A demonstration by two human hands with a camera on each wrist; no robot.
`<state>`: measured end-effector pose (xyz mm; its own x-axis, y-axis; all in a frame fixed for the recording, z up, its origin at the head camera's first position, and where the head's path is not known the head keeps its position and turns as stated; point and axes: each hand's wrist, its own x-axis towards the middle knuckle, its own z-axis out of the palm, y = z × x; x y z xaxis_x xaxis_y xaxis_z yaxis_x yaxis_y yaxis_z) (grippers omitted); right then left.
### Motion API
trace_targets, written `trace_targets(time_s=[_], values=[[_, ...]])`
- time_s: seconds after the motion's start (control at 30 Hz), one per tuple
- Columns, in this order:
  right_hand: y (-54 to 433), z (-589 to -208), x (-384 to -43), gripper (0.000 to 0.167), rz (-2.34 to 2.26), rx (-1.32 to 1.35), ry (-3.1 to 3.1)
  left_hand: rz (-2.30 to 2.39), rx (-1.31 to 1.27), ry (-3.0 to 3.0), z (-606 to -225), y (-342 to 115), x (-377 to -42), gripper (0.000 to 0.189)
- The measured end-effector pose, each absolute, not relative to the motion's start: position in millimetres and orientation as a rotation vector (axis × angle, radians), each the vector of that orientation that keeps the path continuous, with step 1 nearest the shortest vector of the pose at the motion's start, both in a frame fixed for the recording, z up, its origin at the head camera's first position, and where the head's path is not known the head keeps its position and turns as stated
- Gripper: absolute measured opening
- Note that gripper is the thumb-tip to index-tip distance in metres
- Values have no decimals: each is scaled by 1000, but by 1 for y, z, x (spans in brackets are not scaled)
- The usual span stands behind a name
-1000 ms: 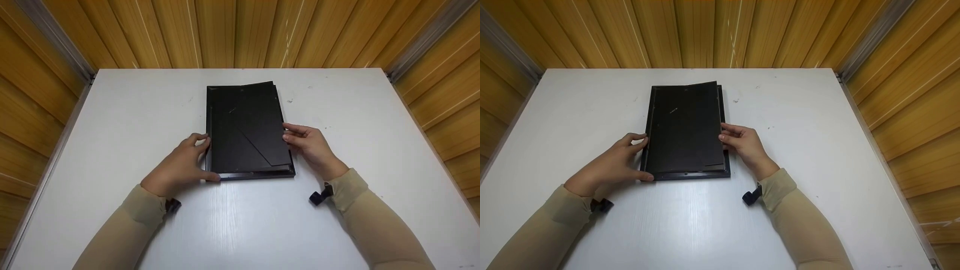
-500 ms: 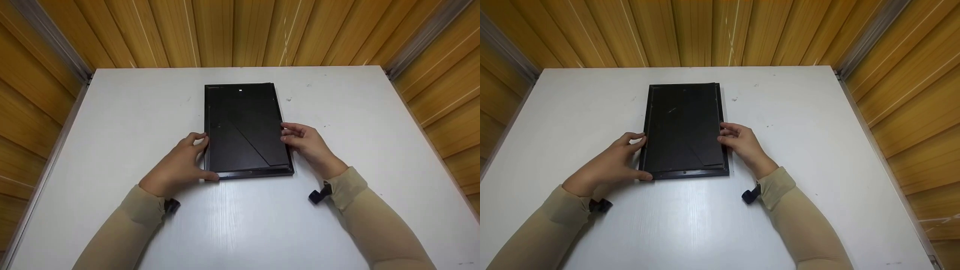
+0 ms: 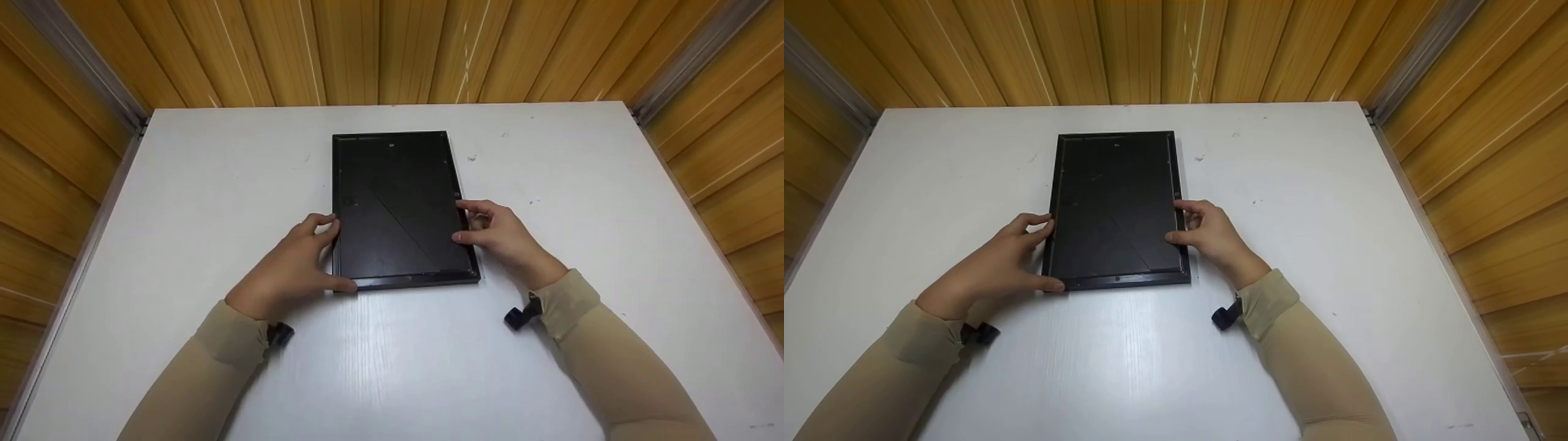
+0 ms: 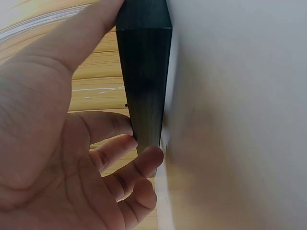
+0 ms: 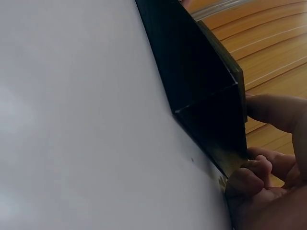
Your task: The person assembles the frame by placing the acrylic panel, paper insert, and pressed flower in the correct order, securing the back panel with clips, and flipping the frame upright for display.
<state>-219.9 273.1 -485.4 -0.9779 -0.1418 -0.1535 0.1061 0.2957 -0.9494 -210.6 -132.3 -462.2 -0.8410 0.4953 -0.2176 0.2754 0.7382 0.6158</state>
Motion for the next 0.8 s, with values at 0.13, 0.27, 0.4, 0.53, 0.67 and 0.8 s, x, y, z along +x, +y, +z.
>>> trace_targets(time_s=[0.13,0.27,0.4,0.53,0.67,0.8], values=[[273,-486,-221,85,-1732,-81,2393,827,606,2576,-462,-132,-211,129],[275,-486,-222,73,-1690,-61,2401,830,618,2580,-462,-132,-211,128],[279,-486,-224,55,-1686,-55,2412,819,628,2584,-461,-133,-211,128],[288,-485,-227,43,-1558,-221,2551,801,629,2587,-460,-134,-212,128],[295,-482,-227,34,-1329,-405,2639,774,625,2595,-458,-135,-212,127],[296,-480,-226,30,-1190,-539,2639,741,621,2611,-458,-137,-211,127]])
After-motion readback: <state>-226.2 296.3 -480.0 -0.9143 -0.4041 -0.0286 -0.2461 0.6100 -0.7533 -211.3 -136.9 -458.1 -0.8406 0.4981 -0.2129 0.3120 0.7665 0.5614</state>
